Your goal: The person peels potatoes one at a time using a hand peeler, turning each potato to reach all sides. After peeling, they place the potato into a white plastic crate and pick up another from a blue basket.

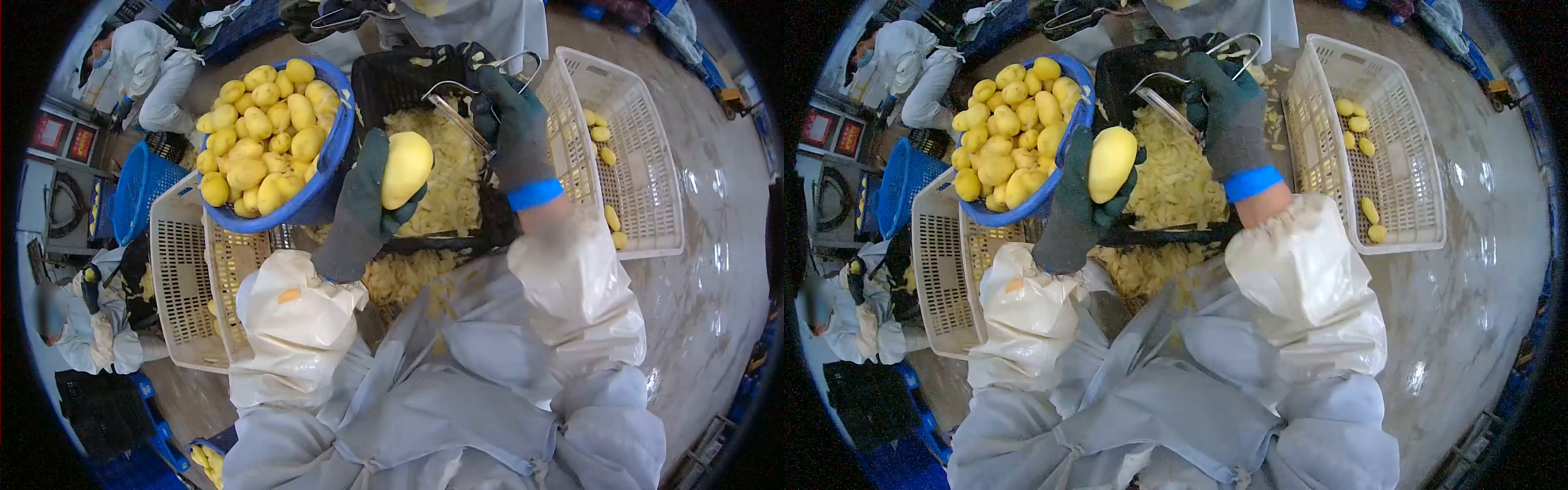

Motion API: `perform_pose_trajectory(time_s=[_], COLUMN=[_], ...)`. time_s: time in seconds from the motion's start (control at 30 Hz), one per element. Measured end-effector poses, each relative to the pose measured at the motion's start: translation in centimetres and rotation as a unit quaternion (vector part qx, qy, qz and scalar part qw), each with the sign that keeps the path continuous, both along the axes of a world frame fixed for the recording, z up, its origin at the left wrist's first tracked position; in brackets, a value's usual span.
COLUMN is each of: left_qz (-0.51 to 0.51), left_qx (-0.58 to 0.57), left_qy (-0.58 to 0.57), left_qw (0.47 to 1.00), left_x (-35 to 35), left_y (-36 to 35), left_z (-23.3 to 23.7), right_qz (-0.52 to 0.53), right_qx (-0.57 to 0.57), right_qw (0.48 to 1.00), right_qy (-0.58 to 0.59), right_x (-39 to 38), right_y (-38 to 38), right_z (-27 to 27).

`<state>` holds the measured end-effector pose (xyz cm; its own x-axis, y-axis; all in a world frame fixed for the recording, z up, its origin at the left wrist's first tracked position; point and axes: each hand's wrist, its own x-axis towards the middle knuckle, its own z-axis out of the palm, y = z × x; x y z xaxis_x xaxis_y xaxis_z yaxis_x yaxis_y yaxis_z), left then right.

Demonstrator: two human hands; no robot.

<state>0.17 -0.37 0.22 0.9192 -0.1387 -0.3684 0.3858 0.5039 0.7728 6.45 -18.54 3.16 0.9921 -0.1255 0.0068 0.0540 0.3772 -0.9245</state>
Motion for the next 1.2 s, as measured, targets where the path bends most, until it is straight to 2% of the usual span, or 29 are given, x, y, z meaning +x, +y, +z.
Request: perform_pose_trajectory(time_s=[0.07, 0.13, 0.17, 0.2, 0.27, 0.3, 0.33, 0.37, 0.4, 0.47, 0.53, 0.6, 0.67, 0.7, 0.73, 0.8, 0.83, 0.87, 0.93, 0.97, 1.0, 1.07, 1.1, 1.2], left_qz=[-0.029, -0.064, -0.024, -0.026, -0.037, -0.064, -0.064, -0.058, -0.055, -0.064, -0.010, -0.010, -0.005, -0.045, -0.086, -0.057, -0.034, -0.034, -0.120, -0.117, -0.118, -0.154, -0.152, -0.131], left_qx=[0.066, 0.136, 0.126, 0.127, 0.068, 0.045, 0.045, 0.047, 0.052, 0.033, 0.053, 0.049, 0.044, -0.030, -0.103, -0.121, -0.134, -0.133, -0.191, -0.197, -0.198, -0.235, -0.238, -0.185], left_qy=[-0.076, -0.145, -0.208, -0.207, -0.025, -0.023, -0.023, -0.022, -0.023, -0.019, -0.019, -0.004, 0.001, 0.017, 0.033, 0.052, 0.078, 0.082, 0.050, 0.070, 0.066, 0.069, 0.067, 0.058], left_qw=[0.994, 0.978, 0.970, 0.970, 0.997, 0.997, 0.997, 0.997, 0.997, 0.997, 0.998, 0.999, 0.999, 0.998, 0.990, 0.990, 0.987, 0.987, 0.973, 0.971, 0.971, 0.957, 0.957, 0.972], left_x=[0.1, -0.2, -0.6, -0.7, -0.5, -0.3, -0.4, -0.5, -0.6, -0.5, -0.3, -0.4, -0.5, -0.3, -0.1, -0.2, -0.3, -0.3, 0.1, 0.2, 0.1, 0.2, 0.3, 0.2], left_y=[0.4, 0.6, -0.4, -0.3, 0.0, 0.1, 0.0, -0.3, -0.3, 0.0, -0.4, -0.9, -0.7, -0.2, 0.1, 0.1, 0.1, 0.2, 0.5, 0.5, 0.5, 0.6, 0.7, 1.0], left_z=[-2.3, -3.7, -2.5, -2.2, -1.7, -1.6, -1.4, -0.5, 0.5, 1.0, 0.4, 0.6, 0.8, 0.8, 0.9, 1.0, 0.9, 0.6, 0.1, 0.1, 0.3, 0.8, 0.4, -0.9], right_qz=[0.039, 0.108, 0.125, 0.124, 0.135, 0.136, 0.034, -0.073, 0.009, 0.038, 0.074, 0.100, -0.069, -0.018, -0.017, 0.046, 0.068, 0.067, 0.060, 0.023, 0.023, 0.017, 0.030, 0.077], right_qx=[0.012, 0.011, 0.004, 0.005, 0.003, 0.002, -0.198, -0.380, -0.101, -0.020, -0.045, -0.059, -0.122, -0.012, -0.011, -0.157, -0.052, -0.050, -0.057, -0.093, -0.095, -0.009, -0.042, -0.071], right_qw=[0.999, 0.992, 0.992, 0.992, 0.988, 0.988, 0.971, 0.867, 0.993, 0.999, 0.996, 0.993, 0.988, 1.000, 1.000, 0.985, 0.996, 0.996, 0.995, 0.995, 0.995, 1.000, 0.998, 0.993], right_qy=[0.008, 0.068, 0.034, 0.034, 0.071, 0.071, -0.128, -0.314, -0.057, 0.008, 0.015, 0.026, -0.066, 0.004, 0.001, -0.060, 0.014, 0.018, 0.049, -0.032, -0.035, -0.024, 0.037, 0.045], right_x=[-1.8, -3.5, -3.2, -3.0, -2.3, -1.4, -0.1, 1.0, 1.3, -0.1, -2.4, -2.6, -0.2, 0.4, 0.3, -2.7, -3.2, -3.3, -2.5, -0.5, -0.2, 0.3, -1.9, -3.2], right_y=[0.3, 1.4, 1.7, 1.7, 1.7, 1.4, 0.6, -0.5, -1.3, -1.1, 0.9, 1.5, 1.5, 0.3, -0.1, 1.3, 1.8, 1.9, 2.1, 1.2, 0.4, -0.6, 1.0, 2.4], right_z=[1.5, 2.5, 1.4, 0.8, -0.1, -0.9, -2.0, -3.0, -2.3, -0.1, 1.3, 0.5, -1.0, -0.8, -1.1, 2.7, 2.5, 2.1, 1.0, -1.4, -1.5, -1.7, 2.0, 2.0])
